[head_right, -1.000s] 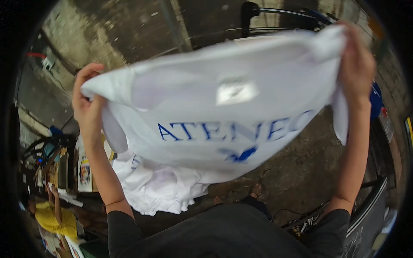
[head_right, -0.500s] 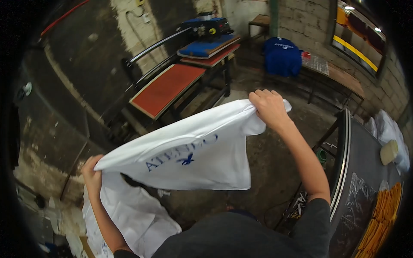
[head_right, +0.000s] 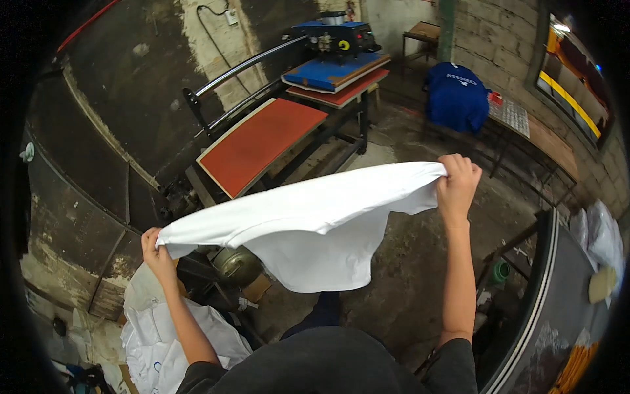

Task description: Printing logos onto t-shirts using a heat press machine.

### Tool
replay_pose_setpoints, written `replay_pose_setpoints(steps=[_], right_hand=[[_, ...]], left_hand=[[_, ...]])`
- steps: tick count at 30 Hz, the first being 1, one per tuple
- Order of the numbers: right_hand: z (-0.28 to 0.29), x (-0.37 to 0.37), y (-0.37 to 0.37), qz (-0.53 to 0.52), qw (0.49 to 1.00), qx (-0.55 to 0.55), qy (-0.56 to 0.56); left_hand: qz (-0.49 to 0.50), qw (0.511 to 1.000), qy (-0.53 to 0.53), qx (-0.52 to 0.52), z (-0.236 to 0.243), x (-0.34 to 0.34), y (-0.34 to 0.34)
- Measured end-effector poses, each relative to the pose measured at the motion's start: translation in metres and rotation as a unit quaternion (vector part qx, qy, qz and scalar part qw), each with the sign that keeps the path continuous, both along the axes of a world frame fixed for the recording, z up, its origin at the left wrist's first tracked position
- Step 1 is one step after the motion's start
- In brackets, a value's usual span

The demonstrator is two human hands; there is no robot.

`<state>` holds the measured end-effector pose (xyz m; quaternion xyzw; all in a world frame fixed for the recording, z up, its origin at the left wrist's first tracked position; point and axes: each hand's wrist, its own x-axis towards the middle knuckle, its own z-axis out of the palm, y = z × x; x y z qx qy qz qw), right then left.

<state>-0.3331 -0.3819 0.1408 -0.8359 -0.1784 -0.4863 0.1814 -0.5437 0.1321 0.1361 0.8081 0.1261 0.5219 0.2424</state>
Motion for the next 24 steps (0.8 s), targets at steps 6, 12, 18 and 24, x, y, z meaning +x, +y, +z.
replay_pose_setpoints(steps=[6, 12, 18, 24], right_hand=[[0.013, 0.117, 0.067, -0.005, 0.999, 0.024, -0.029], [0.032, 0.233, 0.144, 0.038, 0.992, 0.09, -0.086], [0.031, 0.313, 0.192, 0.052, 0.974, 0.153, -0.16], [0.021, 0.487, 0.306, 0.134, 0.979, 0.087, -0.124]], left_hand=[[0.081, 0.985, -0.085, -0.129, -0.024, 0.092, 0.034], [0.158, 0.974, -0.137, -0.086, -0.029, 0.15, 0.07], [0.21, 0.965, -0.159, 0.012, -0.037, 0.171, 0.09], [0.231, 0.968, -0.056, 0.082, -0.04, 0.264, 0.16]])
